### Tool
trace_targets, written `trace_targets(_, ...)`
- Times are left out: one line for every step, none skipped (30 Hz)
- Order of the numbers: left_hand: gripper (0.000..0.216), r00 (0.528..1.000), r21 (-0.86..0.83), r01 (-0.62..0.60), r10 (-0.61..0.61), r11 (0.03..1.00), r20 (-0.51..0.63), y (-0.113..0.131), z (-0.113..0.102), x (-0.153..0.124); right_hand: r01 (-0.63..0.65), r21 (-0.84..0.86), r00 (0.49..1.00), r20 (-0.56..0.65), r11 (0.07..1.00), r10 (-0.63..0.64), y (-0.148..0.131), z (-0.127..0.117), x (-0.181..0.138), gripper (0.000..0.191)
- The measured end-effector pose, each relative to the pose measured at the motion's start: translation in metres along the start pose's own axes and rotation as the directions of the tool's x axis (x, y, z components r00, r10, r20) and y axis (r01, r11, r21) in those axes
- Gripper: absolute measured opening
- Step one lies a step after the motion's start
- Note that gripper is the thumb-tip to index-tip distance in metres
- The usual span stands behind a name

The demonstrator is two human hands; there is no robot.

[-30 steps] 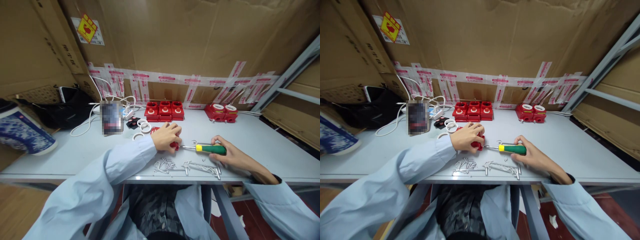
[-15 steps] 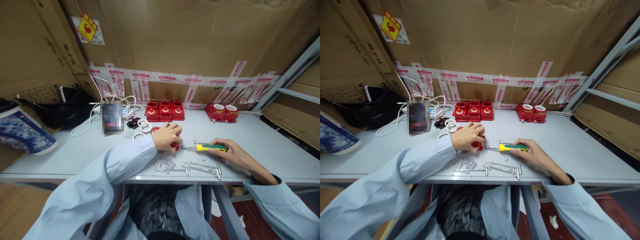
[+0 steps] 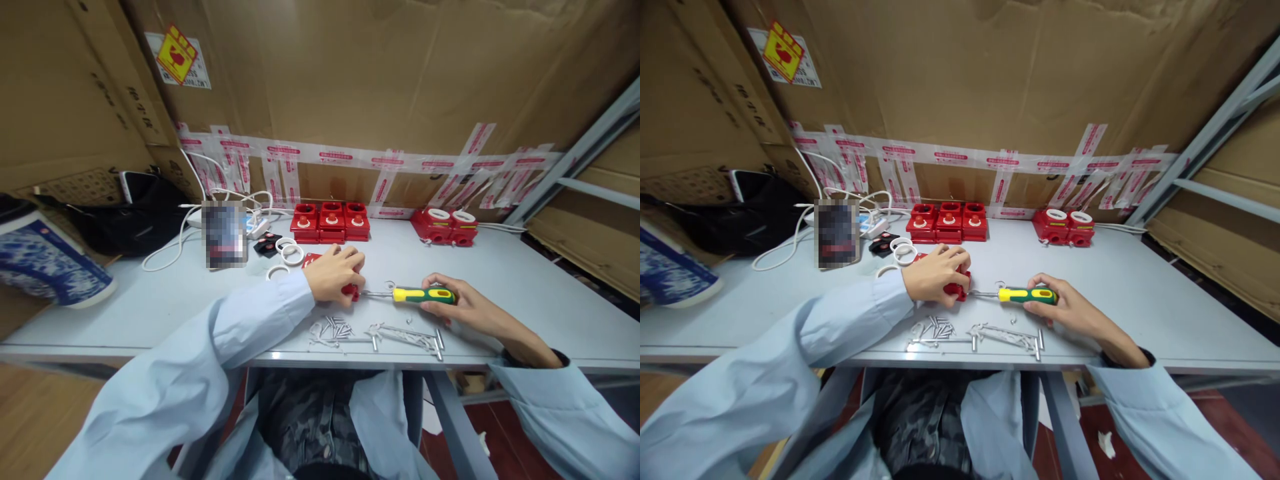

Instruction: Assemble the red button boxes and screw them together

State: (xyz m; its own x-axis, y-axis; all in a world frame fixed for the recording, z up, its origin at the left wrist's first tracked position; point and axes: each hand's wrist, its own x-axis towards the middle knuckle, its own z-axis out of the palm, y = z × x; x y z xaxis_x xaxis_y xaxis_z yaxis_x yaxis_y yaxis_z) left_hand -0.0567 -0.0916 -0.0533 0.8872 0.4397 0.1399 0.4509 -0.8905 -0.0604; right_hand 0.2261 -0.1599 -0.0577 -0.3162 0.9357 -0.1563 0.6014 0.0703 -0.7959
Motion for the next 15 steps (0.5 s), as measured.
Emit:
trace_targets(0.018, 1.000, 0.000, 0.001, -0.001, 1.000, -0.001, 0.000, 0.000, 0.000, 0.004, -0.012, 1.000, -0.028, 1.000, -0.005, 0.001, 0.000, 0.001, 0.037)
trace_targets(0.018, 1.000, 0.001, 0.002, -0.002, 1.000, -0.003, 0.000, 0.000, 0.000, 0.010, -0.030, 0.998, -0.057, 0.999, -0.012, 0.002, 0.000, 0.001, 0.037)
trace_targets(0.018, 1.000, 0.000, 0.004, -0.004, 1.000, -0.005, 0.000, 0.000, 0.000, 0.019, -0.051, 0.996, -0.087, 0.999, -0.023, 0.003, 0.001, 0.002, 0.037)
trace_targets(0.018, 1.000, 0.000, 0.006, -0.006, 1.000, -0.006, 0.000, 0.001, 0.000, 0.027, -0.072, 0.993, -0.111, 0.997, -0.035, 0.003, 0.001, 0.002, 0.037)
trace_targets(0.018, 1.000, -0.001, 0.007, -0.007, 1.000, -0.006, 0.000, 0.001, 0.000, 0.035, -0.090, 0.990, -0.130, 0.995, -0.046, 0.004, 0.001, 0.002, 0.037)
trace_targets(0.018, 1.000, -0.002, 0.007, -0.007, 1.000, -0.006, -0.001, 0.001, 0.000, 0.037, -0.105, 0.989, -0.142, 0.994, -0.052, 0.004, 0.001, 0.002, 0.037)
trace_targets(0.018, 1.000, -0.002, 0.005, -0.005, 1.000, -0.005, -0.001, 0.001, 0.000, 0.032, -0.114, 0.988, -0.146, 0.993, -0.049, 0.005, 0.001, 0.002, 0.037)
trace_targets(0.018, 1.000, -0.002, 0.005, -0.005, 1.000, -0.003, -0.001, 0.001, -0.001, 0.019, -0.117, 0.989, -0.143, 0.993, -0.036, 0.005, 0.002, 0.003, 0.038)
trace_targets(0.018, 1.000, -0.001, 0.005, -0.005, 1.000, -0.002, -0.001, 0.001, -0.001, 0.002, -0.113, 0.991, -0.136, 0.994, -0.017, 0.005, 0.002, 0.004, 0.038)
trace_targets(0.018, 1.000, -0.001, 0.006, -0.006, 1.000, -0.002, -0.001, 0.001, -0.001, -0.013, -0.108, 0.991, -0.130, 0.994, -0.001, 0.006, 0.004, 0.005, 0.039)
trace_targets(0.018, 1.000, -0.001, 0.008, -0.008, 1.000, -0.001, -0.001, 0.001, -0.001, -0.023, -0.103, 0.991, -0.131, 0.994, 0.009, 0.007, 0.005, 0.007, 0.041)
trace_targets(0.018, 1.000, -0.003, 0.009, -0.009, 1.000, -0.001, -0.001, 0.001, -0.001, -0.029, -0.100, 0.990, -0.137, 0.995, 0.015, 0.007, 0.007, 0.008, 0.044)
trace_targets(0.018, 1.000, -0.004, 0.009, -0.009, 1.000, -0.002, -0.001, 0.000, -0.001, -0.029, -0.099, 0.988, -0.152, 0.995, 0.014, 0.007, 0.008, 0.009, 0.047)
trace_targets(0.018, 1.000, -0.006, 0.009, -0.009, 1.000, -0.003, -0.001, 0.000, -0.001, -0.028, -0.098, 0.985, -0.173, 0.995, 0.010, 0.007, 0.010, 0.010, 0.048)
trace_targets(0.018, 1.000, -0.007, 0.007, -0.007, 1.000, -0.004, -0.001, 0.000, -0.001, -0.030, -0.097, 0.980, -0.196, 0.995, 0.010, 0.006, 0.011, 0.010, 0.046)
